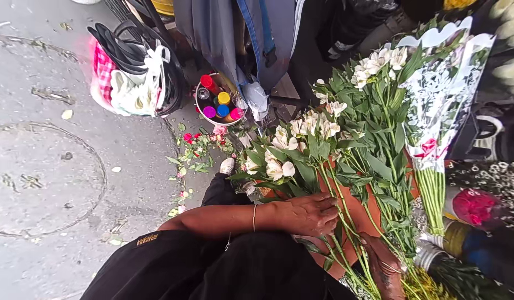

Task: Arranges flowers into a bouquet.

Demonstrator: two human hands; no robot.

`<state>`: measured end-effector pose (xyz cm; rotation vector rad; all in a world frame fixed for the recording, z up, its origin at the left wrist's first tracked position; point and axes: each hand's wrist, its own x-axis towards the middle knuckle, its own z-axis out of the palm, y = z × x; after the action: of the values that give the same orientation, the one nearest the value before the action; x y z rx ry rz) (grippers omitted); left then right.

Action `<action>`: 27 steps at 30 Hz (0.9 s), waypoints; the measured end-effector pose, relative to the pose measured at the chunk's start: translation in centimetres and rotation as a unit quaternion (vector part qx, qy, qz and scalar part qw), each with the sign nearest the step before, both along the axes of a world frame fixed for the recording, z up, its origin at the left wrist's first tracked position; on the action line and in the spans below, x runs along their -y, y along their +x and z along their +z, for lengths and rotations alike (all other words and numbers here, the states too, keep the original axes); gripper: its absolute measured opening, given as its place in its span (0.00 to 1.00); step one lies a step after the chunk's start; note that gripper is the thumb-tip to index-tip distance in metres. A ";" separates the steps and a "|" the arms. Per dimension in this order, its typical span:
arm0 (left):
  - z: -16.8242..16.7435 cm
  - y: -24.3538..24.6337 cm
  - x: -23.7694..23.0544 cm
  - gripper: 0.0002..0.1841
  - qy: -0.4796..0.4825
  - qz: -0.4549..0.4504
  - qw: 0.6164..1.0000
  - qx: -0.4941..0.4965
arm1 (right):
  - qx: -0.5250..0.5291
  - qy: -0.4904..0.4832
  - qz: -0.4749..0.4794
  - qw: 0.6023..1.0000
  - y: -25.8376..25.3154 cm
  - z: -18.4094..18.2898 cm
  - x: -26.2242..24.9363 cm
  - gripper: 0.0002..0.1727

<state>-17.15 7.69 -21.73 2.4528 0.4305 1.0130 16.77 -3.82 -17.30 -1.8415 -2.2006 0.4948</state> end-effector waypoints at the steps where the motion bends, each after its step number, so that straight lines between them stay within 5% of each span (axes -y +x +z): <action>1: 0.6 0.1 -0.3 0.16 0.003 0.020 1.000 0.007 | 0.010 0.003 0.008 1.000 -0.1 -0.2 -0.1 0.21; 4: 2.1 0.4 -1.5 0.29 -0.038 0.104 0.992 -0.067 | 0.023 0.004 0.018 1.000 -0.1 -0.8 -0.1 0.21; 7: 2.5 -0.1 -2.9 0.45 -0.124 0.124 0.954 -0.242 | 0.040 -0.003 0.008 0.999 -0.5 -1.0 0.3 0.21; 10: 3.0 -0.6 -3.6 0.49 -0.163 0.092 0.908 -0.374 | 0.077 0.002 0.014 0.997 -1.5 -0.4 0.2 0.19; 17: 1.9 -0.5 -2.6 0.46 -0.087 0.148 0.927 -0.335 | 0.084 0.110 -0.046 0.989 0.2 1.7 -3.5 0.18; 23: 2.5 -0.5 -2.5 0.46 -0.044 0.156 0.929 -0.333 | 0.107 0.026 -0.111 0.988 4.3 -1.7 -7.4 0.18; 27: 2.5 -0.4 -2.4 0.45 -0.035 0.152 0.928 -0.339 | 0.108 0.125 -0.163 0.973 3.9 -2.4 -7.6 0.16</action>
<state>-17.57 10.09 -19.22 2.6645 1.0723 0.1975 20.71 3.80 -19.70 -2.1347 -1.9148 -0.0469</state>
